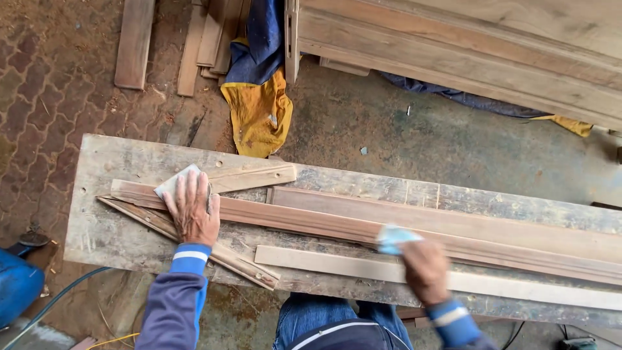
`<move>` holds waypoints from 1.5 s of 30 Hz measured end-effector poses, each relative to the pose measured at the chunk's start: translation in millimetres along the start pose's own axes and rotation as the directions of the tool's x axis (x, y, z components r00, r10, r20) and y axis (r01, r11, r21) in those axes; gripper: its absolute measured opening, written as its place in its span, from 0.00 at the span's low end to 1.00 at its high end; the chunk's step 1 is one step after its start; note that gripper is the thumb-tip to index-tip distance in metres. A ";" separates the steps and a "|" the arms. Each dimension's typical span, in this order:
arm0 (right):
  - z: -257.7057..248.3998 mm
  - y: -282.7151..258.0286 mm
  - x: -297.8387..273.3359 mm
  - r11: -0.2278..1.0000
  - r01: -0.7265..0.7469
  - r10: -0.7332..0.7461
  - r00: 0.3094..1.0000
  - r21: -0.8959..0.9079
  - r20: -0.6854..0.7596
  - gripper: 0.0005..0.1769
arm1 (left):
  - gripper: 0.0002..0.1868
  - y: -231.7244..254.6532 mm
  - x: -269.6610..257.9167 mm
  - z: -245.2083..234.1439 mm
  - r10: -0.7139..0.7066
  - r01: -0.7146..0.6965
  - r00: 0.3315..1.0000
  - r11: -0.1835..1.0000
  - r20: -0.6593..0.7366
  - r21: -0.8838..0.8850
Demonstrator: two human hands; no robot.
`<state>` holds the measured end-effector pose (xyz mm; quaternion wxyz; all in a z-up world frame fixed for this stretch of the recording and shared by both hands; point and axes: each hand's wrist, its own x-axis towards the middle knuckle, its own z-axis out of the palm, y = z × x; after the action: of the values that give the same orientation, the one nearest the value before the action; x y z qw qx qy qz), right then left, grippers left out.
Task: The person is sanding long wooden trim pieces using sandpaper.
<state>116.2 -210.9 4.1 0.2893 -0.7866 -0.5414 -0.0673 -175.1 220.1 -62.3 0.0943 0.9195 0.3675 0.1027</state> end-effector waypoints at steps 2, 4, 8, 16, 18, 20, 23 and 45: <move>33.3 -33.8 24.7 1.000 0.029 -0.028 0.988 0.001 0.150 0.16 | 0.34 4.4 2.2 -2.0 -0.015 0.015 1.000 1.000 -0.003 0.013; 53.4 -58.1 37.4 0.999 0.050 -0.052 0.951 0.013 0.306 0.18 | 0.34 7.1 -0.4 -5.5 -0.035 0.035 0.999 0.999 0.008 0.030; 61.5 -67.7 46.9 1.000 -0.012 0.002 0.946 0.027 0.324 0.21 | 0.34 12.3 3.5 -10.4 -0.032 0.032 0.999 0.999 0.005 0.016; 133.0 -120.1 87.4 0.995 0.006 -0.038 0.941 0.097 0.337 0.18 | 0.34 15.1 5.6 -12.7 -0.064 0.062 0.997 0.997 0.033 0.046; 152.5 -142.7 100.3 0.995 0.013 -0.054 0.893 0.095 0.446 0.21 | 0.34 16.2 3.8 -13.2 -0.047 0.045 0.998 0.998 0.039 0.053; 141.6 -147.6 112.2 0.991 0.015 -0.073 0.895 0.136 0.439 0.22 | 0.34 18.1 4.0 -15.6 -0.052 0.050 0.998 0.998 0.042 0.040; 113.6 -129.4 99.9 0.994 -0.021 -0.024 0.918 0.109 0.396 0.21 | 0.34 18.0 5.6 -18.4 -0.047 0.046 0.998 0.999 0.044 0.028; 129.4 -92.8 37.9 0.997 -0.079 0.082 0.933 -0.023 0.350 0.13 | 0.35 19.9 5.1 -16.4 -0.042 0.038 0.996 0.998 0.073 0.052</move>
<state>22.0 -89.0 -51.2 0.1874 -0.8086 -0.5515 0.0836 -162.6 211.1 -41.0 0.0867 0.9172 0.3846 0.0575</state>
